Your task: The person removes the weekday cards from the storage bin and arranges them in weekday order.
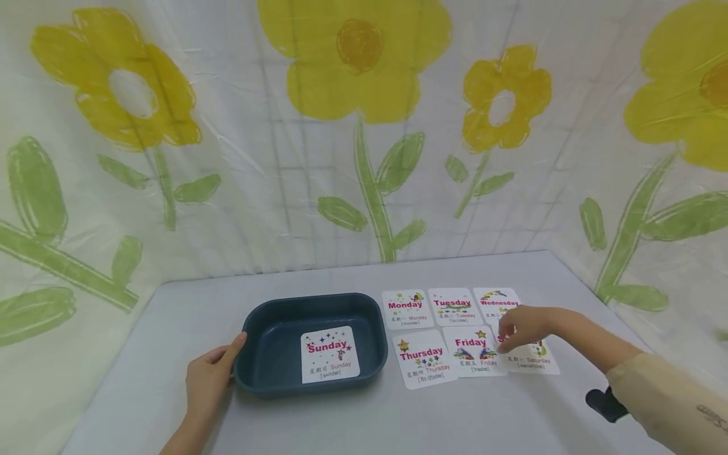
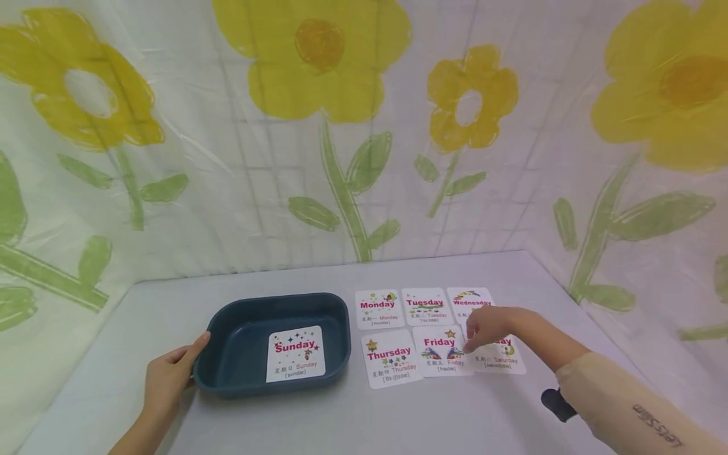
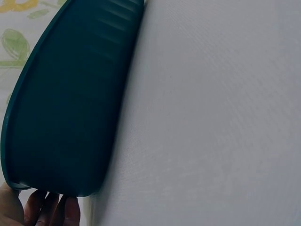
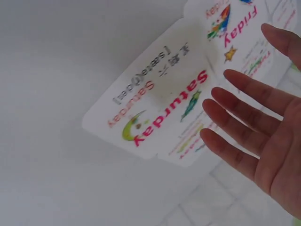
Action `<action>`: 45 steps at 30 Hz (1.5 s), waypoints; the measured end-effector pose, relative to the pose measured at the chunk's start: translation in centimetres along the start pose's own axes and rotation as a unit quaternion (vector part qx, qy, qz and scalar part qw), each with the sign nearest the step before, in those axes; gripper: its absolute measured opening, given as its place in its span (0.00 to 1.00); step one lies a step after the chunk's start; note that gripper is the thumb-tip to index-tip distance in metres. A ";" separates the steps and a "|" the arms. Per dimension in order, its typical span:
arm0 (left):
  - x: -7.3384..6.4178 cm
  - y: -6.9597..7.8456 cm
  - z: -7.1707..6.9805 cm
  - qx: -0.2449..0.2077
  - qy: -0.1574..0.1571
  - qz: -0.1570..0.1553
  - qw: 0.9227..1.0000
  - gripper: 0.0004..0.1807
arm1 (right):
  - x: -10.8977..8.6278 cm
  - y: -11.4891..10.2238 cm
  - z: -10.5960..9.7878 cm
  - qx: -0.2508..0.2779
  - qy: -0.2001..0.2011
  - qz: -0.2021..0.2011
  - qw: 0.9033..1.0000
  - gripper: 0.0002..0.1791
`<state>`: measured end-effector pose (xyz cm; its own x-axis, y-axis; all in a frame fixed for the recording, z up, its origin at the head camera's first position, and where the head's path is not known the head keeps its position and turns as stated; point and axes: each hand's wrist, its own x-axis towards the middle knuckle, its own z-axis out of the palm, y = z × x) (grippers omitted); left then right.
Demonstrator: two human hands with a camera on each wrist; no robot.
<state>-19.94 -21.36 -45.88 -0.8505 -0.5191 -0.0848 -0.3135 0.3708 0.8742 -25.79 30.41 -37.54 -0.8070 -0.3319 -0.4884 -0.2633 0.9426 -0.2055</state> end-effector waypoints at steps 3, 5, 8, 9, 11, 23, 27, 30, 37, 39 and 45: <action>0.1 -0.2 0.0 0.001 0.000 -0.001 1.000 0.41 | 1.0 -1.5 -0.1 0.005 0.002 -0.006 1.000 0.17; 0.1 -0.3 0.1 0.000 0.002 -0.003 1.000 0.41 | 1.6 -2.6 -0.2 0.007 0.000 -0.011 1.000 0.18; 0.0 -0.5 0.2 0.003 0.008 -0.005 1.000 0.42 | 2.4 -4.2 -0.2 0.010 -0.004 -0.021 1.000 0.18; 0.0 -0.5 0.2 0.002 0.008 -0.006 1.000 0.42 | 2.7 -4.8 -0.1 0.012 -0.006 -0.025 1.000 0.18; -0.1 -0.5 0.2 0.002 0.008 -0.006 1.000 0.42 | 3.4 -5.9 -0.1 0.014 -0.012 -0.037 0.999 0.18; -0.2 -0.3 0.4 -0.004 0.009 0.004 1.000 0.41 | 6.7 -12.8 -1.8 -0.031 -0.031 -0.106 0.993 0.22; -0.2 -0.2 0.5 -0.005 0.007 0.010 1.000 0.40 | 7.4 -14.1 -2.4 -0.044 -0.038 -0.119 0.991 0.22; -0.2 -0.1 0.5 -0.006 0.006 0.011 1.000 0.40 | 7.5 -14.6 -2.8 -0.064 -0.033 -0.134 0.988 0.20; -0.2 0.1 0.3 -0.010 0.004 0.011 1.000 0.41 | 7.6 -16.3 -4.2 -0.030 0.000 -0.222 0.975 0.15; -0.2 0.1 0.3 -0.012 0.006 0.012 1.000 0.41 | 7.6 -16.9 -4.3 -0.024 0.008 -0.237 0.971 0.17; -0.2 0.1 0.2 -0.014 0.010 0.011 1.000 0.40 | 8.1 -19.4 -4.5 -0.016 0.014 -0.257 0.966 0.22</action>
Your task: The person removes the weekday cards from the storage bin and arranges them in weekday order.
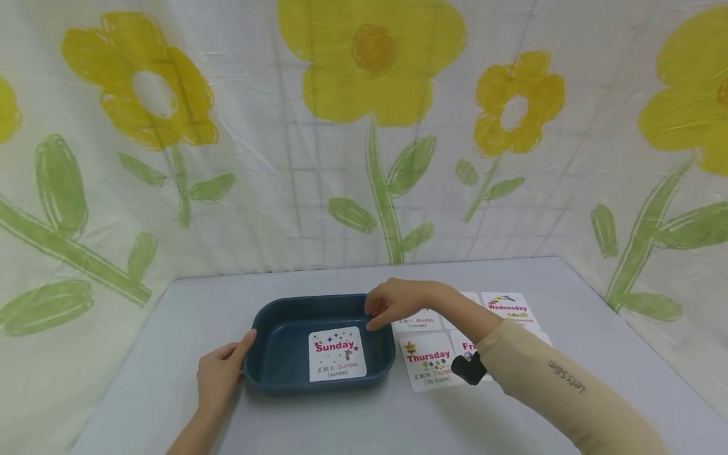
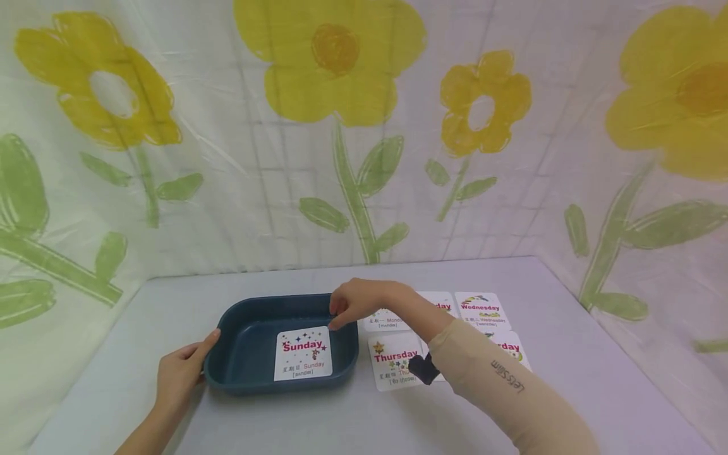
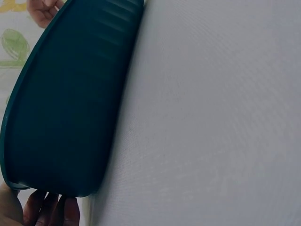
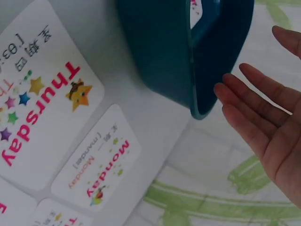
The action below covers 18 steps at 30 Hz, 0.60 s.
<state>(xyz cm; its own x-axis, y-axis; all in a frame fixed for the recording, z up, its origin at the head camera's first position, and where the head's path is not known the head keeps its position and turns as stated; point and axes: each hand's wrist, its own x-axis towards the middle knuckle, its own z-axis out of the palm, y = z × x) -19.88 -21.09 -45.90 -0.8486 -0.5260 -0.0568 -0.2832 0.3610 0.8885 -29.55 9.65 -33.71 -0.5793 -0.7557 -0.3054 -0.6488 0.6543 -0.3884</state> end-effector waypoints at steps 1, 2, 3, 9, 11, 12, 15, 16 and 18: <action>0.0 0.0 0.0 0.001 -0.002 -0.001 1.000 0.40 | 0.3 -0.3 0.1 0.001 0.000 -0.002 1.000 0.22; 0.0 0.1 -0.1 0.001 -0.001 0.000 1.000 0.40 | 0.6 -0.5 0.1 0.001 -0.001 -0.004 1.000 0.23; 0.0 0.1 -0.1 0.002 0.000 0.001 1.000 0.40 | 0.9 -0.7 0.2 0.001 -0.002 -0.003 1.000 0.23; 0.0 0.1 -0.2 0.009 0.000 0.004 1.000 0.40 | 2.9 -1.6 2.0 -0.001 0.009 -0.001 1.000 0.27; -0.1 0.0 -0.2 0.010 -0.004 0.000 1.000 0.41 | 3.5 -1.8 3.2 -0.008 0.021 0.003 1.000 0.30; -0.1 0.0 -0.2 0.010 -0.005 -0.002 1.000 0.41 | 3.8 -1.8 3.9 -0.012 0.028 0.005 1.000 0.31; -0.1 0.0 -0.2 0.008 -0.006 -0.004 1.000 0.41 | 4.5 -2.0 5.8 -0.025 0.042 0.020 0.999 0.36; -0.1 0.0 -0.2 0.008 -0.006 -0.003 1.000 0.41 | 4.7 -2.1 6.5 -0.031 0.046 0.022 0.998 0.38; -0.1 0.0 -0.2 0.008 -0.006 -0.002 1.000 0.41 | 5.0 -2.3 7.5 -0.042 0.051 0.026 0.997 0.41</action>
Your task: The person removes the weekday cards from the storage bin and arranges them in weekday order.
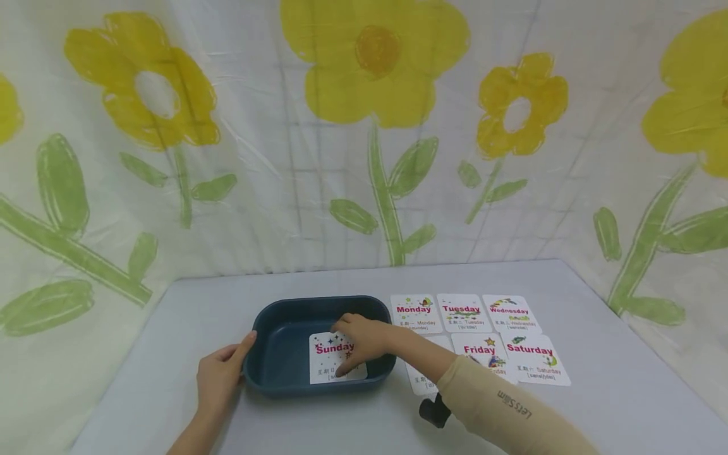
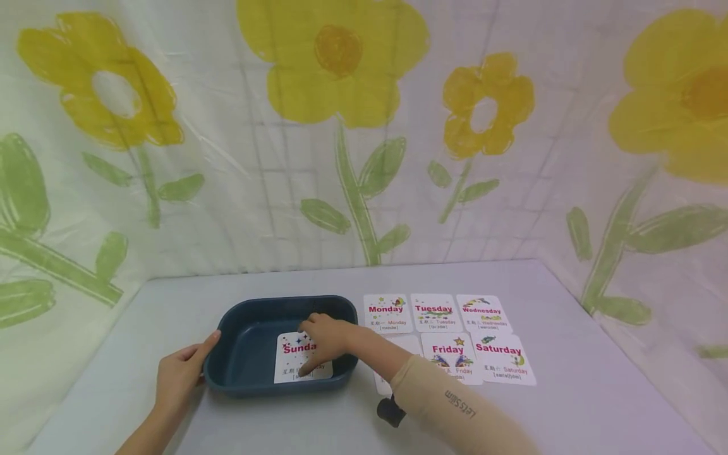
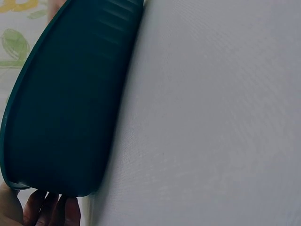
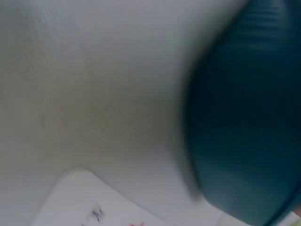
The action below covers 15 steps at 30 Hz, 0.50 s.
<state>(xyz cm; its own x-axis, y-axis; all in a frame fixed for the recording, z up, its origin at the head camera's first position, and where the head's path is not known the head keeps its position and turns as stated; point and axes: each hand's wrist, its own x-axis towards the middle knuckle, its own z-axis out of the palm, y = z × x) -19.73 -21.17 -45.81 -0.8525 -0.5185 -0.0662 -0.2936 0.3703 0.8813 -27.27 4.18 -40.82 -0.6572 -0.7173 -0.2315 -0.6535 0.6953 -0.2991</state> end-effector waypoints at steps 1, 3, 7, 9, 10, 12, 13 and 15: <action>0.0 0.0 0.0 0.001 -0.001 0.001 1.000 0.41 | 0.1 -0.1 0.4 -0.007 0.001 -0.001 1.000 0.41; 0.1 0.0 0.0 0.002 -0.004 0.002 1.000 0.41 | 0.2 -0.3 1.0 -0.021 0.005 -0.006 1.000 0.42; 0.1 -0.1 0.0 0.004 -0.002 0.003 1.000 0.41 | 0.6 -0.5 1.6 -0.032 0.011 -0.014 0.999 0.41; 0.1 -0.1 0.1 0.002 -0.001 0.002 1.000 0.41 | 0.8 -0.6 1.7 -0.039 0.014 -0.009 0.999 0.40; 0.1 -0.1 0.1 0.002 -0.001 0.002 1.000 0.41 | 0.8 -0.7 1.8 -0.042 0.015 -0.004 0.999 0.41; 0.1 -0.1 0.0 0.001 -0.002 0.001 1.000 0.41 | 0.9 -0.8 1.9 -0.050 0.018 0.008 0.999 0.42; 0.1 -0.1 0.0 0.000 -0.002 0.001 1.000 0.41 | 1.0 -0.9 1.9 -0.052 0.018 0.015 0.998 0.42; 0.1 0.0 0.0 -0.001 -0.003 0.000 1.000 0.41 | 1.1 -1.0 2.0 -0.054 0.021 0.024 0.998 0.44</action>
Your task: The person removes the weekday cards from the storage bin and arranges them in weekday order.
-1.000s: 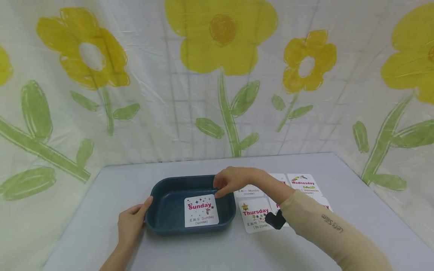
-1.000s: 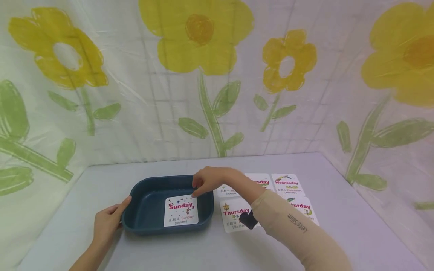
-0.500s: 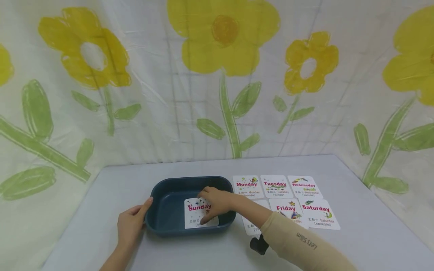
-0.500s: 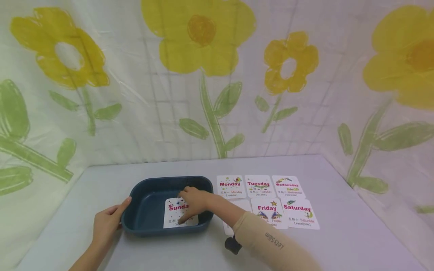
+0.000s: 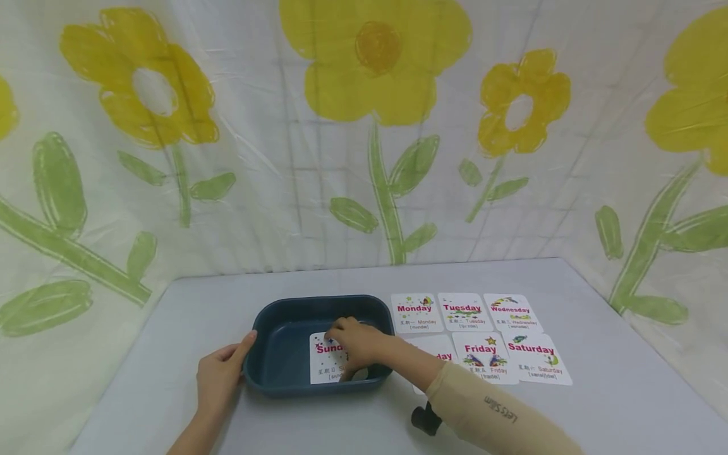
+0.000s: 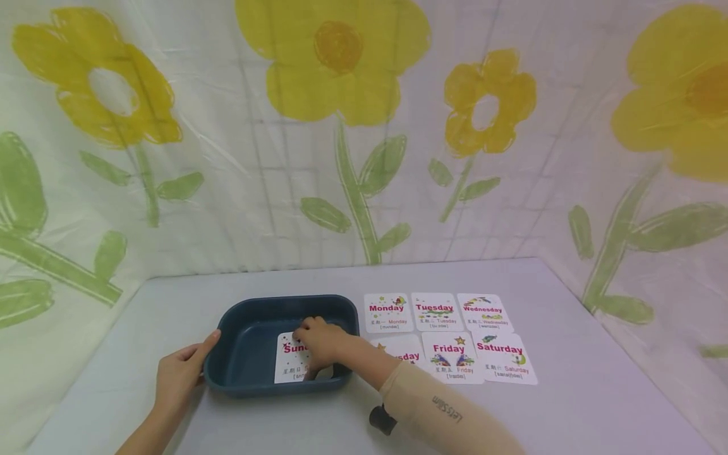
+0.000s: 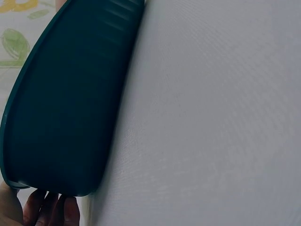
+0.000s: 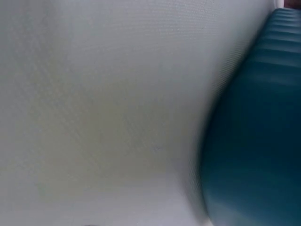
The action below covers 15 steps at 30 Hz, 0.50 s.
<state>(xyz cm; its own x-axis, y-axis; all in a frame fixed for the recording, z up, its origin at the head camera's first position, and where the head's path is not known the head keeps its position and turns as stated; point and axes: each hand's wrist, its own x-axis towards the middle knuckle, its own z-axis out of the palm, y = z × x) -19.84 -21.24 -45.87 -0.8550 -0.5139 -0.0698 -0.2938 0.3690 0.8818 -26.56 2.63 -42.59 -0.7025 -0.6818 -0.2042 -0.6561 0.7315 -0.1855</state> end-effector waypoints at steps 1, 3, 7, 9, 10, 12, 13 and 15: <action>0.0 0.0 0.0 -0.001 -0.001 0.000 1.000 0.41 | 0.0 0.0 0.0 -0.002 0.000 0.003 1.000 0.45; 0.0 0.0 0.0 -0.002 -0.001 0.000 1.000 0.41 | 0.1 -0.1 0.1 -0.001 -0.002 0.009 1.000 0.46; -0.1 0.0 0.1 -0.004 0.001 -0.001 1.000 0.41 | 0.4 -0.2 0.0 0.001 -0.010 0.017 1.000 0.49; -0.1 0.0 0.1 -0.005 0.002 -0.003 1.000 0.40 | 0.5 -0.1 0.1 0.001 -0.014 0.021 1.000 0.50; -0.1 0.0 0.1 -0.006 0.002 -0.004 1.000 0.40 | 0.6 -0.1 0.0 -0.001 -0.016 0.021 1.000 0.50; -0.1 0.0 0.1 -0.005 0.003 -0.004 1.000 0.40 | 0.8 -0.1 0.0 0.000 -0.020 0.023 1.000 0.51; -0.1 0.0 0.1 -0.005 0.004 -0.004 1.000 0.40 | 0.9 0.0 0.0 0.001 -0.021 0.023 1.000 0.51; 0.0 0.0 0.1 -0.003 0.006 -0.003 1.000 0.39 | 1.2 0.0 0.0 0.005 -0.024 0.023 0.999 0.52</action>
<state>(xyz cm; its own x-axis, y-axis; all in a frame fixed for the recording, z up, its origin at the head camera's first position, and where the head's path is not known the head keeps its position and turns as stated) -19.87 -21.17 -45.86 -0.8478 -0.5258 -0.0689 -0.2963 0.3619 0.8839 -27.42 1.87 -42.79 -0.7173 -0.6473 -0.2579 -0.6212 0.7617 -0.1841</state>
